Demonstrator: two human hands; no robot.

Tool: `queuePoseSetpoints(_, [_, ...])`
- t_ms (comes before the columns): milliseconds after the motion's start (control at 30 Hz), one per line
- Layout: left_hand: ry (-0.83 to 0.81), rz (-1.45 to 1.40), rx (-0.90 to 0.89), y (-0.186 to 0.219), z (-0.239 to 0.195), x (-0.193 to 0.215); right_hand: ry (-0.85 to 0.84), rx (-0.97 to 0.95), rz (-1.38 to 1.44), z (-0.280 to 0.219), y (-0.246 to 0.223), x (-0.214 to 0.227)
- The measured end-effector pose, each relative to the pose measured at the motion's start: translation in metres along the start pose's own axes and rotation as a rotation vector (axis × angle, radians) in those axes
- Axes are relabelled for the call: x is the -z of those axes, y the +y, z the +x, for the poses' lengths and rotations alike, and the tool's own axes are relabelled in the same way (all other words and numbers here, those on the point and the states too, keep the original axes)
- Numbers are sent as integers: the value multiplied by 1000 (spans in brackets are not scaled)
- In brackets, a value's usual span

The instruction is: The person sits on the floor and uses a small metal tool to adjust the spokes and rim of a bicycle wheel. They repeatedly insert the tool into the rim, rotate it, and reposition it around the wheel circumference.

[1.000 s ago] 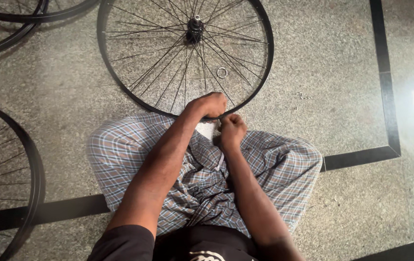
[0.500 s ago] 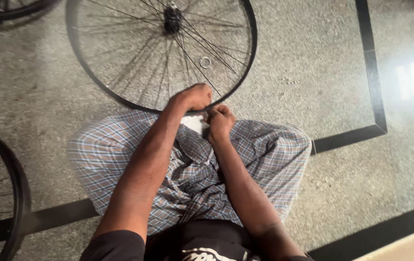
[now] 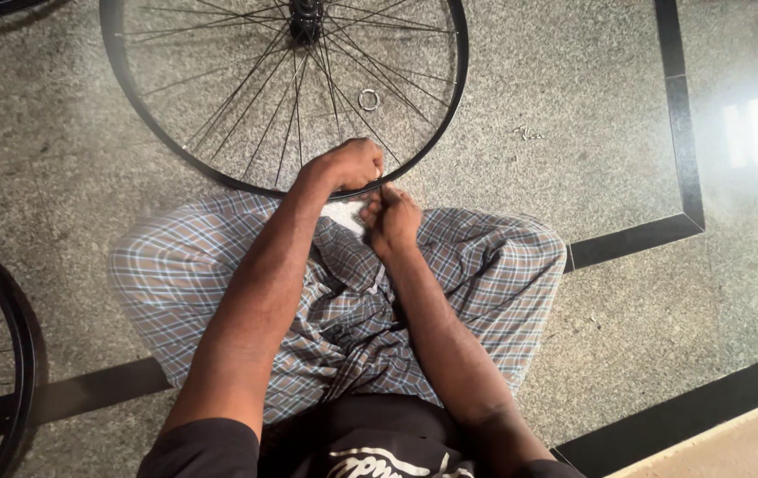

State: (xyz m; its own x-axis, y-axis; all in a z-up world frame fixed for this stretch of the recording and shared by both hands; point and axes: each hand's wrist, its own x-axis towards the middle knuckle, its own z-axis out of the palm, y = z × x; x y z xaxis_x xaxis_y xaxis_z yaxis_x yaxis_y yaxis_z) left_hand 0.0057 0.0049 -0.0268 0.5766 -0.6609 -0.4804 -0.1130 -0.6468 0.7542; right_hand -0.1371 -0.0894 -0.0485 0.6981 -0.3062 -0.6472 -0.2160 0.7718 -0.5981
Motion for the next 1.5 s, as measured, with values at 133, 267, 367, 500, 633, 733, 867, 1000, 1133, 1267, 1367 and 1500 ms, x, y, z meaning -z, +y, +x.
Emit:
queuePoseSetpoints(133, [-13, 0, 42, 7, -4, 5, 96, 195, -43, -7, -2, -10])
queuePoseSetpoints(267, [-34, -38, 140, 18, -15, 9, 96, 205, -71, -20, -11, -19])
queuePoseSetpoints(367, [88, 34, 127, 30, -25, 12, 54, 116, 43, -23, -19, -19])
queuePoseSetpoints(500, [248, 158, 84, 44, -44, 9, -25, 73, 57, -21, -18, -16])
queuePoseSetpoints(633, [368, 169, 104, 53, -62, 3, -57, 37, 126, -13, -19, -13])
queuePoseSetpoints(733, [426, 186, 78, 50, -70, 3, 19, 90, 156, -5, -32, -11])
queuePoseSetpoints(867, [506, 216, 145, 39, -71, 3, -176, 36, 61, -5, -39, -10])
queuePoseSetpoints(1000, [640, 18, 185, 24, -68, -3, -177, -10, 25, -12, -31, -15])
queuePoseSetpoints(1133, [717, -19, 115, 12, -73, -8, -62, -16, -16, -15, -33, -25])
queuePoseSetpoints(1267, [731, -38, 69, 11, -77, -17, -181, -28, -5, -16, -36, -31])
queuePoseSetpoints(1367, [811, 178, 129, 13, -81, -20, -201, -38, -11, -16, -29, -36])
queuePoseSetpoints(1500, [951, 312, 59, 20, -94, -18, -203, -87, -83, -25, -17, -34])
